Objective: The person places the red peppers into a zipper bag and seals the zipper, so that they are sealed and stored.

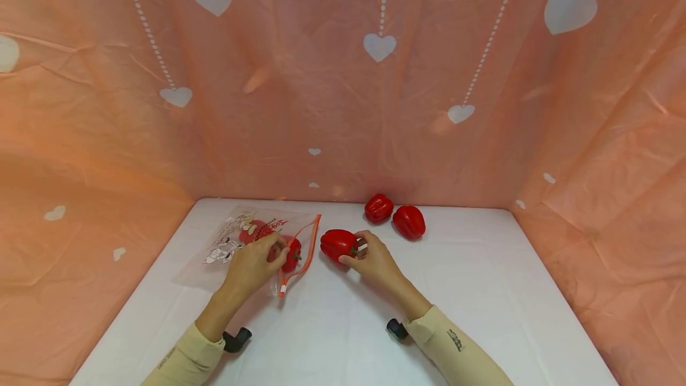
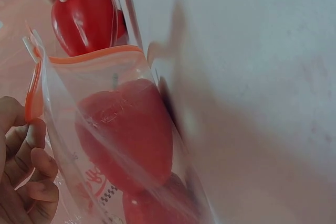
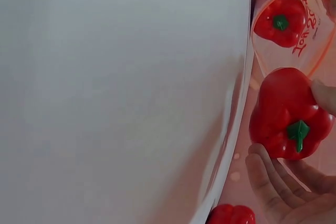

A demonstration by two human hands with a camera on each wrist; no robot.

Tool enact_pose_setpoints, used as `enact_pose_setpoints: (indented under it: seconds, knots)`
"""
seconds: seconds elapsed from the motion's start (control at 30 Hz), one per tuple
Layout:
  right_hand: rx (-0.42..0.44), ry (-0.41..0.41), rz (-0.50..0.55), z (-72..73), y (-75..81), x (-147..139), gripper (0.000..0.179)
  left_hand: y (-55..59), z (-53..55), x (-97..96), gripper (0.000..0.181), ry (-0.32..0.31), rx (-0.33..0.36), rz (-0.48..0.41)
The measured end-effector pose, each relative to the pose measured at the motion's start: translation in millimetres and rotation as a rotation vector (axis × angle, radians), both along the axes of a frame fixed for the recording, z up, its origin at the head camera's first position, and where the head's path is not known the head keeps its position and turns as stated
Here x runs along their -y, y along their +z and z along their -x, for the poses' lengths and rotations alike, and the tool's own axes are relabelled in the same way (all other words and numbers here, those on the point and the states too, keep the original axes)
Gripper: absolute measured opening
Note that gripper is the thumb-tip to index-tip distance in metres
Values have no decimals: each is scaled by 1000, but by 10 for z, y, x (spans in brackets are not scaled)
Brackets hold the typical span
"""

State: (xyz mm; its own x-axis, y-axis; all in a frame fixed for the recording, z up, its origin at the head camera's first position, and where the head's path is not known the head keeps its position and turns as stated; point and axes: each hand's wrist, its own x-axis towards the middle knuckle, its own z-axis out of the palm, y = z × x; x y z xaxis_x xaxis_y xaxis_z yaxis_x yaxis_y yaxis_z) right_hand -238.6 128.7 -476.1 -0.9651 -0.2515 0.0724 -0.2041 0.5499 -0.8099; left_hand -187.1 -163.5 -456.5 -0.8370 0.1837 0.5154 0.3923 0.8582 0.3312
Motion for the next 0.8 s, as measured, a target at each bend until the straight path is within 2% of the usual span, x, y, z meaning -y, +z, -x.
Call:
enact_pose_setpoints:
  seconds: [0.13, 0.4, 0.8]
  knots:
    - [-27, 24, -5, 18, 13, 81, 61, 22, 2, -1, 14, -1, 11, -6]
    - [-60, 71, -9, 67, 10, 221, 59, 25, 16, 3, 15, -5, -15, 4]
    - [-72, 68, -25, 122, 9, 396, 62, 27, 25, -25, 14, 2, -1, 2]
